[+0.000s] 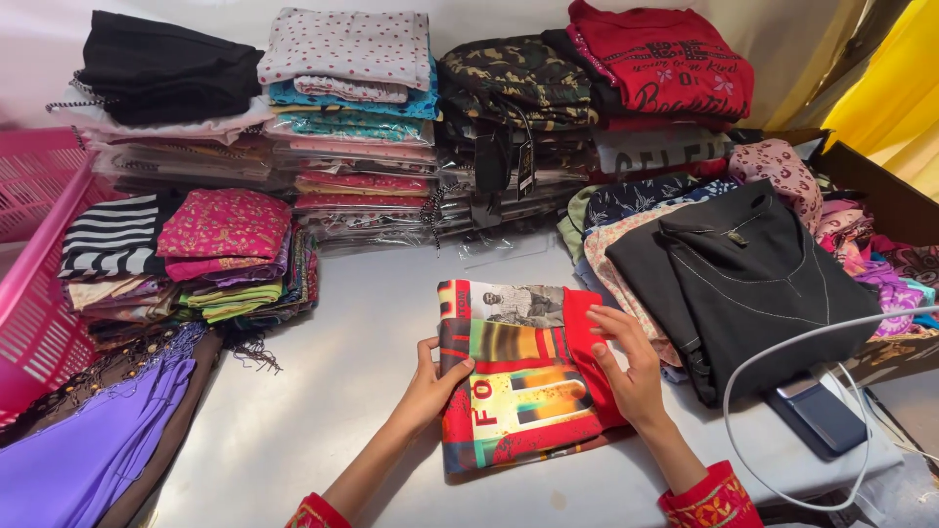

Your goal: The person folds a red t-shirt, a colorful patterned cloth, and a brown floral garment on a white table. They smooth out each item, fold it into a compact shape, and place it on a stack of other folded clothes.

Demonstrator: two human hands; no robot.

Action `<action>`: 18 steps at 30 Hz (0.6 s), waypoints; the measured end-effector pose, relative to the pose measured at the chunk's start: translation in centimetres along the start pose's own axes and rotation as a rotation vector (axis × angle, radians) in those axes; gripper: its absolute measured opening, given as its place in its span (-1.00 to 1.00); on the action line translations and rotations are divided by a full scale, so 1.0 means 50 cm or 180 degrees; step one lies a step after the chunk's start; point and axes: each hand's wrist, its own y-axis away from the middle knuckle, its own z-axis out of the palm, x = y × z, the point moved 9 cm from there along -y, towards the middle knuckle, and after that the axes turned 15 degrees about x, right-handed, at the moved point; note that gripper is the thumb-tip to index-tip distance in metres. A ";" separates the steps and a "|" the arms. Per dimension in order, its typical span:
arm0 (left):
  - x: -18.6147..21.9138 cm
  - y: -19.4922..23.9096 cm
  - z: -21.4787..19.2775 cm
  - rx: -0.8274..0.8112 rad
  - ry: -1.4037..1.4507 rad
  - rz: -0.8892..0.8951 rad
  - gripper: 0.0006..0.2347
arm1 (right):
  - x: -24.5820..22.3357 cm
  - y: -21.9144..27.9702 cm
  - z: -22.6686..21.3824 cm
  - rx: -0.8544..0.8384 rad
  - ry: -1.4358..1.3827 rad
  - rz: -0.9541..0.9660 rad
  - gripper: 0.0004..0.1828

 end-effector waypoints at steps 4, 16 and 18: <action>0.092 -0.075 -0.049 0.0040 -0.0061 -0.0161 -0.45 | 0.016 -0.001 -0.012 0.0209 -0.0238 0.0076 -0.62; 0.613 0.129 -0.079 0.0730 -0.2806 0.2849 -0.58 | 0.014 -0.008 -0.003 0.0201 0.0086 0.0097 -0.61; 0.543 0.187 0.007 0.0753 -0.3721 0.3720 -0.59 | 0.008 -0.005 0.004 0.0115 0.0089 0.0105 -0.60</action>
